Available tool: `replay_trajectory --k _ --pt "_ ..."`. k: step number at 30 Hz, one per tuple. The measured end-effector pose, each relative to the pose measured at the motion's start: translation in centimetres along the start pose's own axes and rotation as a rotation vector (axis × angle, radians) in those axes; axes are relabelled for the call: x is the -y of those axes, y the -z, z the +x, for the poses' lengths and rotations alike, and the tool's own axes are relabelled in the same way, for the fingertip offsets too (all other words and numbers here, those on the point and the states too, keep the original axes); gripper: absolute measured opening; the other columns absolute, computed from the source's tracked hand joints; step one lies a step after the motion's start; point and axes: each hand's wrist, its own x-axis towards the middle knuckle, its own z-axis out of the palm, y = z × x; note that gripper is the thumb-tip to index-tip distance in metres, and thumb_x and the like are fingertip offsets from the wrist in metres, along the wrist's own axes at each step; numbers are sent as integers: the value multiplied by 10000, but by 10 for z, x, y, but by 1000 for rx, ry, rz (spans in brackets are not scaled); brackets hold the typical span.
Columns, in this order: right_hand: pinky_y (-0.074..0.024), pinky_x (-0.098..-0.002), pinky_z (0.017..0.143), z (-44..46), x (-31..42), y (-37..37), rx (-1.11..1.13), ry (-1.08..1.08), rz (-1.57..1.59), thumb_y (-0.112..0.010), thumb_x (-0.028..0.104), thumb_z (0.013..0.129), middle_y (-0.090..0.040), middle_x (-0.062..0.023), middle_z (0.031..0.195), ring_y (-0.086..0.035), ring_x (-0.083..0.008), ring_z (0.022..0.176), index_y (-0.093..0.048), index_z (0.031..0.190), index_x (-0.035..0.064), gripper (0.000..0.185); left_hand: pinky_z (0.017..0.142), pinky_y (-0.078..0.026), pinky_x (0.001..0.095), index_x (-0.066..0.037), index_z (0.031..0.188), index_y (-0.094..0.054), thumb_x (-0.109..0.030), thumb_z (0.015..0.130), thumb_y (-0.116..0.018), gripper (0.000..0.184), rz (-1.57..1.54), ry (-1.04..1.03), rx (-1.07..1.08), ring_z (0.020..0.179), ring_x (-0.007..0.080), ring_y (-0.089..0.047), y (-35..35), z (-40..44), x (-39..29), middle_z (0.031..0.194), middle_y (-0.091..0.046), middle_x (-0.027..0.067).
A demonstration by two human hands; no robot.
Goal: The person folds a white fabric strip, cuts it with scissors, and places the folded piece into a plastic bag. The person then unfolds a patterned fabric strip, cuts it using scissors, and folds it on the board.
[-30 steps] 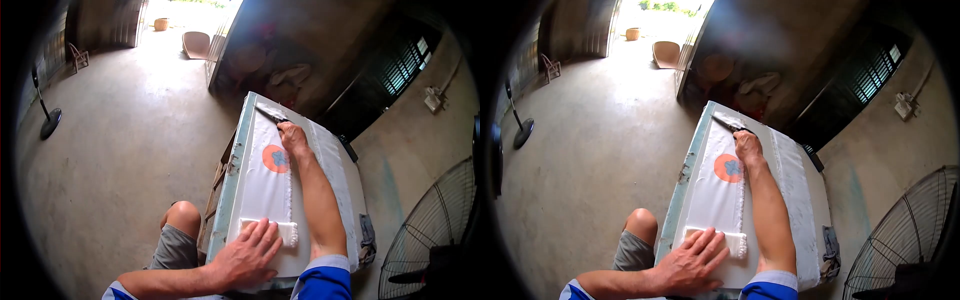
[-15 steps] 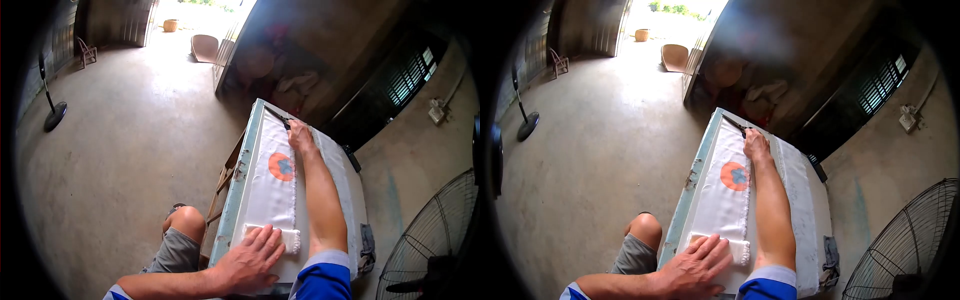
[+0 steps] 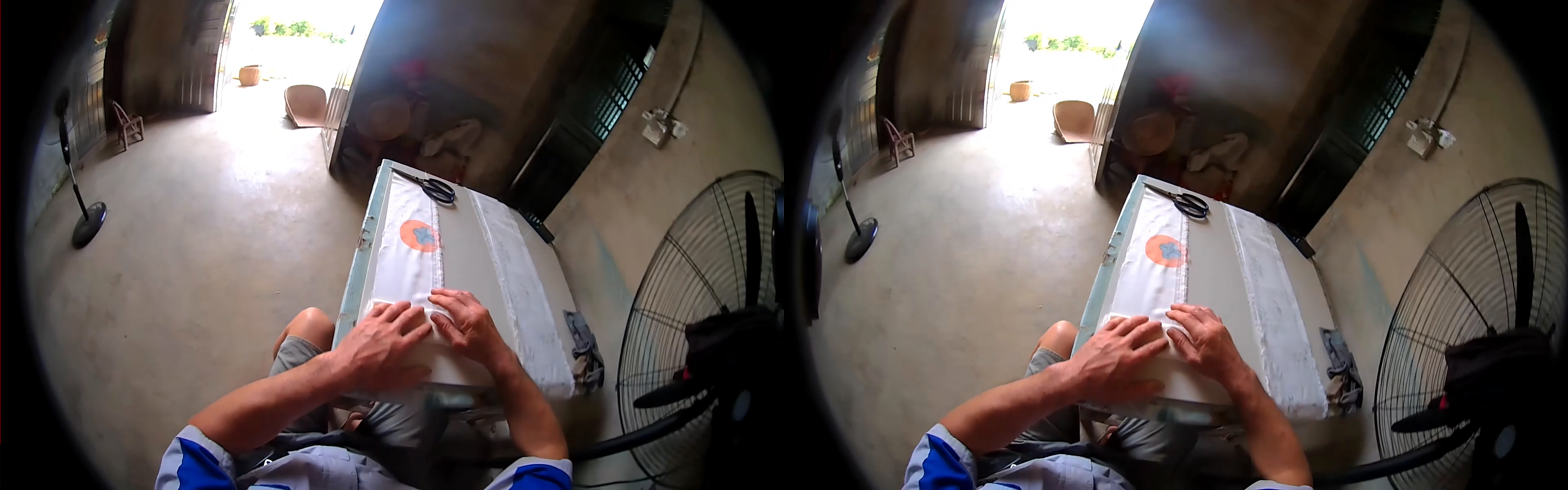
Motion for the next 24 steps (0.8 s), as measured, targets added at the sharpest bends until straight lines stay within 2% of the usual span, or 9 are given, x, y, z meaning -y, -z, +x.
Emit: replay_trajectory --k 3,9,17,24 --pt "-480 -442 1057 -26 13 2 -28 0 30 -722 176 942 -691 -159 1299 -631 -350 1225 -699 1223 15 325 1104 -389 516 -49 1309 -577 -401 862 -736 590 25 11 -2 1335 391 -508 2 -2 -3 1389 -546 178" --pt "-402 -468 1126 -55 37 3 18 -1 -64 -705 312 968 -636 -164 1401 -567 -341 1333 -671 1312 21 451 1098 -395 506 -60 1276 -607 -348 878 -733 508 68 26 -48 1287 335 -566 5 -16 -18 1348 -603 144" --pt "-384 -453 1147 -73 62 10 34 11 -111 -782 324 906 -609 -156 1443 -544 -332 1367 -636 1364 27 565 1066 -440 498 -52 1312 -610 -271 836 -782 551 32 1 -60 1267 352 -583 11 -38 -26 1385 -596 147" --pt "-372 -467 1151 -75 65 9 38 -14 -101 -822 293 855 -602 -173 1440 -539 -346 1361 -622 1366 2 621 1045 -459 499 -93 1239 -682 -243 756 -821 525 106 38 -149 1188 296 -650 23 -49 -18 1293 -677 86"
